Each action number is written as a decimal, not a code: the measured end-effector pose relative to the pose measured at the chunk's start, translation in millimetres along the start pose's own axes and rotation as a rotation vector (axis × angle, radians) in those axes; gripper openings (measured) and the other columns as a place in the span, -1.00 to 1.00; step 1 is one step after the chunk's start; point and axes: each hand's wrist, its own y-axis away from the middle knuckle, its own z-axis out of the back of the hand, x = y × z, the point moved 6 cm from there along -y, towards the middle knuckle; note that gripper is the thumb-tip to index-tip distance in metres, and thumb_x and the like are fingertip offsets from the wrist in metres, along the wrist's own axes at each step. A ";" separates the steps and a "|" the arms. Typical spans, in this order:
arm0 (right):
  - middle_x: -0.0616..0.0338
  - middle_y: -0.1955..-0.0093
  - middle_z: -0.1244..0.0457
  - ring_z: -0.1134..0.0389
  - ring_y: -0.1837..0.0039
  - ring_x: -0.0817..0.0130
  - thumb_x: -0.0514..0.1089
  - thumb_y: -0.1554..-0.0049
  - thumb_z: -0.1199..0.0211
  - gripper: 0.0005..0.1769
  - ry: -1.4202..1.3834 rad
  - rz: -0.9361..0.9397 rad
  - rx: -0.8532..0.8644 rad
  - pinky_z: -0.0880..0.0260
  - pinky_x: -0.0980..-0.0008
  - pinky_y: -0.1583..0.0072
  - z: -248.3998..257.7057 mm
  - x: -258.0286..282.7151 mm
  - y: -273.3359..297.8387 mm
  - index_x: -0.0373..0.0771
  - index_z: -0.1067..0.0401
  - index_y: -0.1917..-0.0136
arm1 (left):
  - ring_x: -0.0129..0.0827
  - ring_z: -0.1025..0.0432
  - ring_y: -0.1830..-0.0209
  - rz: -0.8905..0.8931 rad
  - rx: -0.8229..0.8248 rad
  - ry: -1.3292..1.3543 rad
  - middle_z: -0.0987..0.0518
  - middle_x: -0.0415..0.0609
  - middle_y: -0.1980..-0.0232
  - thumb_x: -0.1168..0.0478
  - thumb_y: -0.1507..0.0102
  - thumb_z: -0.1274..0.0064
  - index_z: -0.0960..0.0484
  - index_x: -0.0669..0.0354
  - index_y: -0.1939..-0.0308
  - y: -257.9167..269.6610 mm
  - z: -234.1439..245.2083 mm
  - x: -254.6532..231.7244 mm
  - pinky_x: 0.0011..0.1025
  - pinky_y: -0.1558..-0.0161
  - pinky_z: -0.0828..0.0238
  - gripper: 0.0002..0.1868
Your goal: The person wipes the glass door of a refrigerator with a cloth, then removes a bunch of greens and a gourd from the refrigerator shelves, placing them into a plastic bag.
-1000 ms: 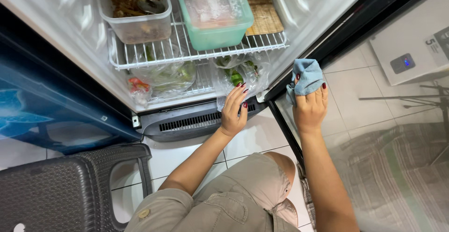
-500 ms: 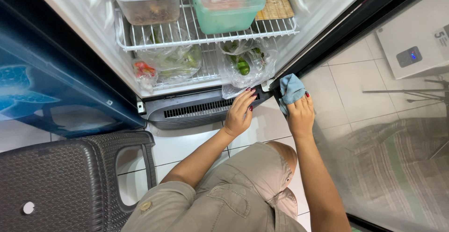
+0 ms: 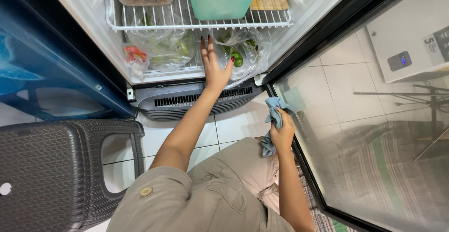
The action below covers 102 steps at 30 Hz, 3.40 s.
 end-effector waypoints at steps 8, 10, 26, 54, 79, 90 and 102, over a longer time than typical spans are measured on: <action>-0.02 -0.15 -0.40 -0.44 -0.21 0.24 -0.40 0.02 -0.28 -0.43 -0.217 -0.183 -0.043 -0.36 0.33 -0.26 10.7 -4.9 5.6 -0.25 -0.44 -0.30 | -0.02 -0.38 -0.25 -0.186 0.132 -0.034 -0.47 0.08 -0.14 0.22 -0.21 -0.23 -0.48 0.15 -0.05 -12.4 -19.8 -54.3 -0.01 -0.25 -0.33 -0.62; -0.01 -0.16 -0.39 -0.42 -0.22 0.26 -0.40 0.02 -0.28 -0.43 -0.247 -0.156 -0.032 -0.35 0.34 -0.27 9.8 -3.0 8.5 -0.28 -0.44 -0.30 | -0.01 -0.46 -0.20 -0.242 0.355 0.068 -0.54 0.07 -0.09 0.27 -0.23 -0.14 -0.50 0.16 -0.01 -6.6 -40.8 -57.0 -0.09 -0.22 -0.37 -0.71; 0.03 -0.16 -0.38 -0.39 -0.20 0.33 -0.38 0.00 -0.27 -0.44 -0.367 -0.200 -0.012 -0.34 0.39 -0.26 17.6 7.2 29.4 -0.32 -0.42 -0.30 | -0.19 -0.41 -0.33 -0.180 0.939 -0.579 -0.45 -0.12 -0.39 0.38 -0.29 0.15 -0.54 -0.11 -0.18 -30.6 -151.8 47.7 -0.26 -0.30 -0.30 -0.57; 0.08 -0.14 -0.37 -0.37 -0.18 0.39 -0.42 0.00 -0.26 -0.42 -0.480 -0.216 0.110 -0.34 0.43 -0.24 -7.8 13.0 37.7 -0.35 -0.40 -0.33 | -0.04 -0.49 -0.13 -0.214 0.675 -0.250 -0.60 0.04 -0.20 0.33 -0.20 0.03 -0.69 0.07 -0.13 -61.3 15.3 -21.1 -0.20 -0.14 -0.39 -0.58; 0.08 -0.17 -0.35 -0.36 -0.19 0.39 -0.29 -0.05 -0.35 -0.42 -0.475 -0.118 0.041 -0.35 0.39 -0.26 18.9 45.9 -23.1 -0.36 -0.37 -0.34 | 0.00 -0.26 -0.51 0.117 0.895 -0.628 -0.34 0.13 -0.52 0.27 -0.29 0.05 -0.21 -0.14 -0.56 -92.4 -39.9 25.6 -0.13 -0.49 -0.18 -0.28; 0.10 -0.11 -0.39 -0.39 -0.14 0.39 -0.25 -0.02 -0.39 -0.48 -0.474 -0.161 0.123 -0.36 0.41 -0.23 0.8 41.1 -1.6 -0.36 -0.43 -0.26 | -0.02 0.00 -0.67 -0.317 1.044 -0.769 -0.02 -0.07 -0.72 0.50 -0.28 0.06 -0.25 -0.37 -0.53 -103.1 -103.4 43.7 -0.08 -0.58 0.01 -0.18; 0.09 -0.08 -0.38 -0.39 -0.11 0.41 -0.26 -0.02 -0.39 -0.49 -0.504 -0.195 0.106 -0.37 0.43 -0.21 -8.2 28.3 0.5 -0.38 -0.42 -0.24 | 0.02 -0.17 -0.46 -0.253 1.100 -0.702 -0.05 -0.19 -0.62 0.50 -0.22 0.14 -0.44 -0.40 -0.28 -89.7 -75.7 19.0 0.00 -0.37 -0.15 -0.32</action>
